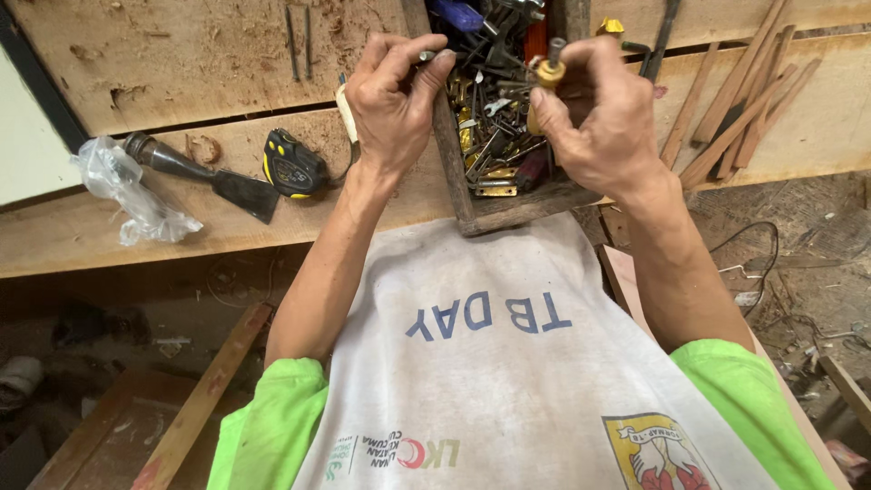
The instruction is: The person rummages through a wooden box filled with assorted tools and hardware on a workbench. They repeatedly pick up, inspect, and place back items such as wrenches, screwdrivers, and metal pieces. The person continues to sift through the contents without removing or organizing them into a separate location.
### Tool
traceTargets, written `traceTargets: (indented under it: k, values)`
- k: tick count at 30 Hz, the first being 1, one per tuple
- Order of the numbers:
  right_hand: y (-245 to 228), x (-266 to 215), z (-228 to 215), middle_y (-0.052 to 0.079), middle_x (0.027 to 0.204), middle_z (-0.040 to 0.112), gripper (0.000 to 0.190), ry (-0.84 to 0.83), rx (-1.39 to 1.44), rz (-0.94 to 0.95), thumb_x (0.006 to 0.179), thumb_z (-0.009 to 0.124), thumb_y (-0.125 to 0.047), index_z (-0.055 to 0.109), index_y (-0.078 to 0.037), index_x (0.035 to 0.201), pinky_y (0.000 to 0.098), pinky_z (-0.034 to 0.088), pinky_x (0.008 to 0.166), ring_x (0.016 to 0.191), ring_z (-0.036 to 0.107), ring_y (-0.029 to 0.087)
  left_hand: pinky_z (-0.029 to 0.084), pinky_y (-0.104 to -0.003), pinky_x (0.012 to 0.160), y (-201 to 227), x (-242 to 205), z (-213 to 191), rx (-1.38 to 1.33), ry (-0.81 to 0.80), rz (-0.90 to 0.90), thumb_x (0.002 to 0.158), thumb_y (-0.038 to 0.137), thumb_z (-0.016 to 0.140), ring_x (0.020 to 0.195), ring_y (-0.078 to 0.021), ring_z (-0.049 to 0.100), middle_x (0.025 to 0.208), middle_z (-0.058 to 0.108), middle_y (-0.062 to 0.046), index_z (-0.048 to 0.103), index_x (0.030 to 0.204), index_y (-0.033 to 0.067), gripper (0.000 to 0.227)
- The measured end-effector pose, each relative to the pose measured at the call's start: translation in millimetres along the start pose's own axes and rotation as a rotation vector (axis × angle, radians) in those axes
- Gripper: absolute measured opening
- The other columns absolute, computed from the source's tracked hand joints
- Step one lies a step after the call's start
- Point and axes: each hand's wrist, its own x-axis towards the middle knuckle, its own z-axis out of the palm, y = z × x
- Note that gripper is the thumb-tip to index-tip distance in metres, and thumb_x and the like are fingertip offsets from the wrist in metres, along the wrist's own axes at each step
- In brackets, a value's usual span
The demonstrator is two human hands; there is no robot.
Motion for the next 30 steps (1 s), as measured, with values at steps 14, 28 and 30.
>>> traceTargets:
  k: [14,28,30]
  values:
    - [-2,17,55,0.013,0.103,0.075,0.021,-0.019,-0.447,-0.336,0.100,0.064,0.007,0.065,-0.003,0.118,0.0290,0.064,0.073,0.088,0.074,0.023,0.050,-0.024,0.059,-9,-5,8,0.000,0.079,0.063,0.099,0.025,0.079,0.073,-0.0091,0.060,0.091,0.064,0.002,0.077,0.114,0.0135,0.019]
    - [4,29,50,0.012,0.101,0.076,0.016,-0.045,-0.289,-0.294,0.102,0.072,-0.002,0.066,-0.002,0.117,0.0283,0.065,0.075,0.089,0.076,0.021,0.057,-0.023,0.062,1,-7,4,-0.034,0.010,0.072,0.098,0.019,0.080,0.078,-0.0097,0.067,0.095,0.068,0.000,0.077,0.112,0.0138,0.016]
    - [16,33,42,0.012,0.105,0.075,0.017,0.057,-0.285,-0.327,0.108,0.072,-0.004,0.063,-0.003,0.122,0.0285,0.065,0.077,0.092,0.076,0.021,0.055,-0.023,0.060,2,-5,-2,-0.018,-0.008,0.062,0.097,0.018,0.080,0.075,-0.0092,0.066,0.094,0.069,-0.001,0.078,0.111,0.0126,0.015]
